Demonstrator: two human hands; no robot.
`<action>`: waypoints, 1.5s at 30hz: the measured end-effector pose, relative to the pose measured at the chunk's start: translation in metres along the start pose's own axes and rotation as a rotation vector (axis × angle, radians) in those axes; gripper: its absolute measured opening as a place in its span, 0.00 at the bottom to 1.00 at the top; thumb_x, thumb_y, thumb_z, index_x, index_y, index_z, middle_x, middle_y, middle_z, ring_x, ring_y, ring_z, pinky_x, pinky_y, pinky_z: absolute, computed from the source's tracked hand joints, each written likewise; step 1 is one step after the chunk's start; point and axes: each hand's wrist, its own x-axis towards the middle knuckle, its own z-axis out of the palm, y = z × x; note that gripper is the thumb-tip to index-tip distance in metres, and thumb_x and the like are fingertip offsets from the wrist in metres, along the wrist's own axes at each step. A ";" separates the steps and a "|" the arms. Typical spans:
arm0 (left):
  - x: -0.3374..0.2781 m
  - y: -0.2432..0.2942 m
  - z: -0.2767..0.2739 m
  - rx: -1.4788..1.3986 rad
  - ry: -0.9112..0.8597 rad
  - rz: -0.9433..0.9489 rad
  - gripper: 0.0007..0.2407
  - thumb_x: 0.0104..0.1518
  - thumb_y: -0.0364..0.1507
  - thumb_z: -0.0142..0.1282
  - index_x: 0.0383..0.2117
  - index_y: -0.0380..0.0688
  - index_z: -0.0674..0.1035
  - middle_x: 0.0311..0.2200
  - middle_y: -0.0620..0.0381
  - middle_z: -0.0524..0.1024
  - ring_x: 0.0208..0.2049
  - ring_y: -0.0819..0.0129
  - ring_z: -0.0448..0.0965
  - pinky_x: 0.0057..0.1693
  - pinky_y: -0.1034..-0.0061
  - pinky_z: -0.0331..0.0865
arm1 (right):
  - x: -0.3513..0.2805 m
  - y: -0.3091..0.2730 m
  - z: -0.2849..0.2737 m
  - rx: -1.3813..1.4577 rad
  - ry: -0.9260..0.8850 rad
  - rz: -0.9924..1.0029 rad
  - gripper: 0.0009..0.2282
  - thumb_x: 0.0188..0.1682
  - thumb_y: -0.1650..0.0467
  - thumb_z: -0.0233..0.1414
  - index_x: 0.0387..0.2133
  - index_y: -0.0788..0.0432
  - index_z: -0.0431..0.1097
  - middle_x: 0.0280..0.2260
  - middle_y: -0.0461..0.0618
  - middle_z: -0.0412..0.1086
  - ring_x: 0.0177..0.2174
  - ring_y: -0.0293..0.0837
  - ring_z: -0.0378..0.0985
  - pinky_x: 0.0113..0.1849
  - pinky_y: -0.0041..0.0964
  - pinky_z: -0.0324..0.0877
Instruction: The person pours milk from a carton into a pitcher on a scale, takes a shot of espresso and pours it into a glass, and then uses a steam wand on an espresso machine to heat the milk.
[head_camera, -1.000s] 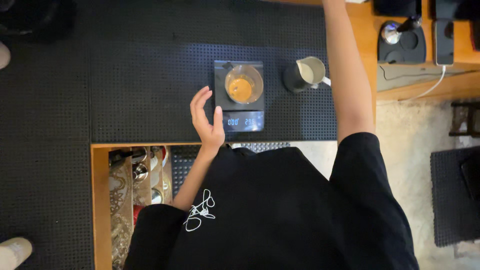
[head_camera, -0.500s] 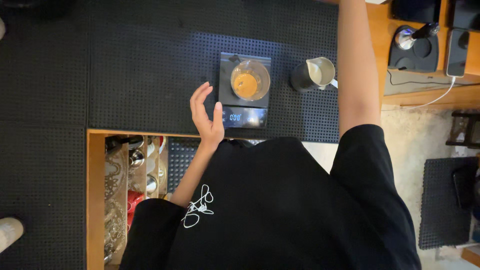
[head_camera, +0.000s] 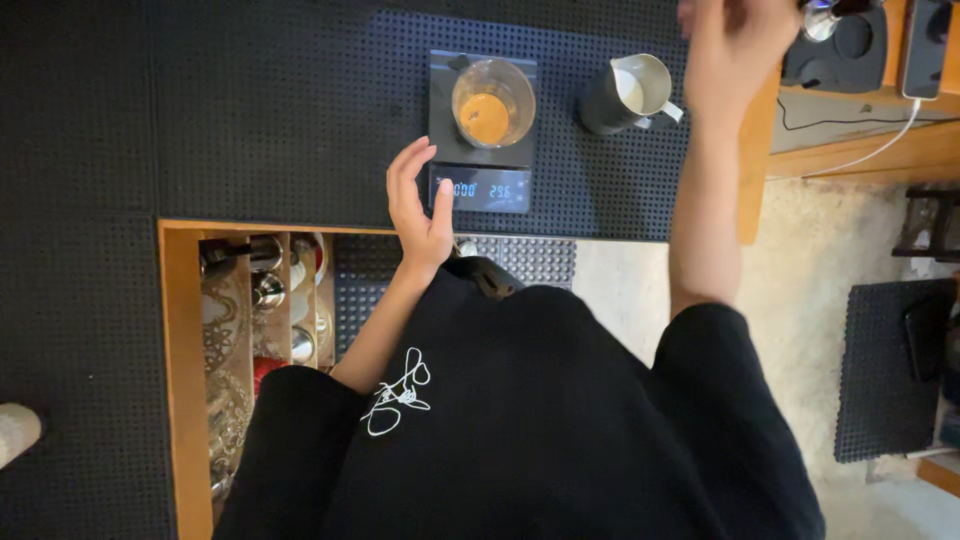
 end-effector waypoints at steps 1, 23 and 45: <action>-0.003 0.001 0.000 -0.002 -0.004 -0.003 0.15 0.64 0.25 0.54 0.56 0.37 0.73 0.60 0.45 0.70 0.63 0.52 0.69 0.70 0.62 0.61 | -0.020 -0.008 -0.005 0.048 0.052 0.006 0.08 0.63 0.72 0.55 0.38 0.69 0.74 0.31 0.51 0.76 0.28 0.35 0.76 0.32 0.28 0.69; -0.017 -0.008 0.000 -0.042 -0.048 0.018 0.18 0.63 0.22 0.57 0.59 0.34 0.69 0.59 0.43 0.71 0.63 0.51 0.72 0.70 0.64 0.63 | -0.172 0.131 0.036 0.319 0.313 0.323 0.11 0.63 0.67 0.44 0.48 0.63 0.66 0.41 0.48 0.73 0.41 0.36 0.72 0.46 0.31 0.68; 0.069 -0.061 0.038 -0.106 -0.418 0.037 0.55 0.39 0.31 0.85 0.71 0.42 0.49 0.66 0.40 0.66 0.68 0.48 0.68 0.72 0.60 0.64 | -0.203 0.109 0.056 0.245 0.355 0.375 0.12 0.63 0.66 0.46 0.33 0.61 0.65 0.31 0.43 0.69 0.33 0.32 0.68 0.40 0.29 0.68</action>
